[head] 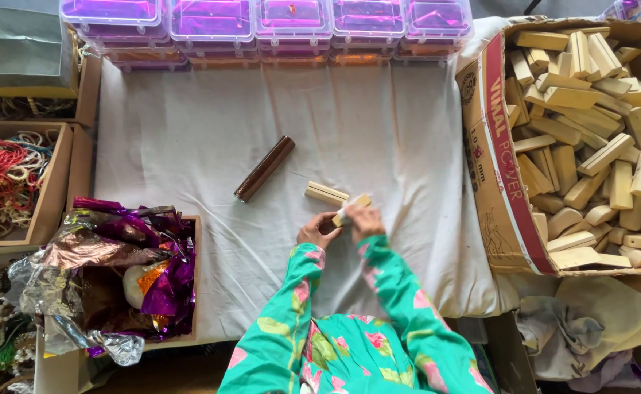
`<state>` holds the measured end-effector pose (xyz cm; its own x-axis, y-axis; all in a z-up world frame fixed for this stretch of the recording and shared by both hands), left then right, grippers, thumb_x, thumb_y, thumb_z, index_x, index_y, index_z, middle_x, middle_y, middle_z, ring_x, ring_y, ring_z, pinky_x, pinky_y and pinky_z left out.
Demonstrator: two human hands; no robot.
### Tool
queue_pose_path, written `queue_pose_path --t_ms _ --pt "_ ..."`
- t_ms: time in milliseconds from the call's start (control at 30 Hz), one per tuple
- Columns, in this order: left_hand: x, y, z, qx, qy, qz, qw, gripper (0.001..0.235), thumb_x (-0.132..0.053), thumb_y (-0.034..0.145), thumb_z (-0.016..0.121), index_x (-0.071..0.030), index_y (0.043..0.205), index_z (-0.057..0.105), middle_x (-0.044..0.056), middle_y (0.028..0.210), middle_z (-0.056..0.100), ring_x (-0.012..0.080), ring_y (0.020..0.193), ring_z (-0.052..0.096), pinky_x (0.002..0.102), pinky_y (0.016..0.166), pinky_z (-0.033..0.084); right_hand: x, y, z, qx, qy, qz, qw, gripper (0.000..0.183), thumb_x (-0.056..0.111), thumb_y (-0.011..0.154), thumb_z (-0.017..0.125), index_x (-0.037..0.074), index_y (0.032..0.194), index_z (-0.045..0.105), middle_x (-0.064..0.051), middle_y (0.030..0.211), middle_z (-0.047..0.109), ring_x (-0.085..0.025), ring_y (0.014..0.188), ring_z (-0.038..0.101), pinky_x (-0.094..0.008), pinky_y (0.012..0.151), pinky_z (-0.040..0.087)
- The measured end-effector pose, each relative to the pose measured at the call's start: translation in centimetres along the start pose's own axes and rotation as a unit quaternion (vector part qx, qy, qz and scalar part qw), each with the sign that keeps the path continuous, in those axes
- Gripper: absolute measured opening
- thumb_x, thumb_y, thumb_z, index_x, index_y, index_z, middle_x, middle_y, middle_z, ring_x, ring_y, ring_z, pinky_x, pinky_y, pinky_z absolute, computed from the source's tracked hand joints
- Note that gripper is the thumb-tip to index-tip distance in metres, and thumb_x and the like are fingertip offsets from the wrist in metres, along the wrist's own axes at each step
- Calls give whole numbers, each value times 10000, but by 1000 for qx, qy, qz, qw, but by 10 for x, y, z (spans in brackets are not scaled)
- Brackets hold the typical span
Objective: The person picks up small wooden blocks from a cardboard box and wipes them with a cloth. They then wrap the blocks in a sheet of metallic foil, folding the edges to create a neat package.
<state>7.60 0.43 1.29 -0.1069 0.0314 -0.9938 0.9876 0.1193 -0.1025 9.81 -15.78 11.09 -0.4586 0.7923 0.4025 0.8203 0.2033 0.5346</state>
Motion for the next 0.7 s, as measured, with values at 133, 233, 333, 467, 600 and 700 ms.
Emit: queue_pose_path --t_ms 133,233,333,467,600,700 --pt "27 4 1 3 -21 -19 1000 460 -102 755 871 -100 1192 725 27 1051 807 106 965 765 262 884 611 34 -2 -12 54 84 -64 993 447 3 779 728 168 1194 747 -9 1190 730 -285 1003 648 -372 906 561" --pt "-42 -7 -9 -7 37 -42 998 467 -123 777 904 -128 1214 740 21 1042 805 102 961 763 260 875 601 -1 10 -2 46 25 -79 996 531 -70 735 675 149 1212 759 -24 1248 735 -293 1050 637 -398 950 551" --pt "-28 -5 -5 4 0 -40 999 474 -154 784 889 -143 1228 723 13 1033 809 91 947 768 252 870 612 -18 22 -8 17 19 28 999 451 -16 786 721 191 1186 754 24 1222 735 -281 1032 624 -377 936 557" --pt "-8 -1 -6 -14 59 -41 997 472 -159 772 887 -153 1219 735 16 1021 808 95 926 768 255 851 609 3 -12 6 15 -18 -5 1000 450 -32 782 713 195 1166 766 10 1232 720 -289 1029 627 -397 932 544" --pt "-23 -3 -7 -8 35 -29 999 458 -150 761 876 -139 1196 732 16 1021 810 99 932 773 256 851 612 -1 -4 6 51 38 -74 995 504 -34 755 698 193 1201 758 22 1240 725 -270 993 632 -373 909 559" --pt "-42 -10 -8 -11 46 -32 998 440 -174 783 889 -142 1194 735 12 1019 806 100 938 772 254 859 609 -13 13 -5 38 13 -42 998 474 -28 763 703 204 1172 764 32 1234 726 -269 996 627 -376 909 556"
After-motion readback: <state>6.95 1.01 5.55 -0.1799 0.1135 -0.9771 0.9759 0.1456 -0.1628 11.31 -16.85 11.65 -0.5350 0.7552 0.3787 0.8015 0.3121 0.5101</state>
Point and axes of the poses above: each hand's wrist, its own y-axis towards the middle knuckle, its own z-axis out of the palm, x = y × z, the point moved 8 cm from there along y, towards the middle knuckle
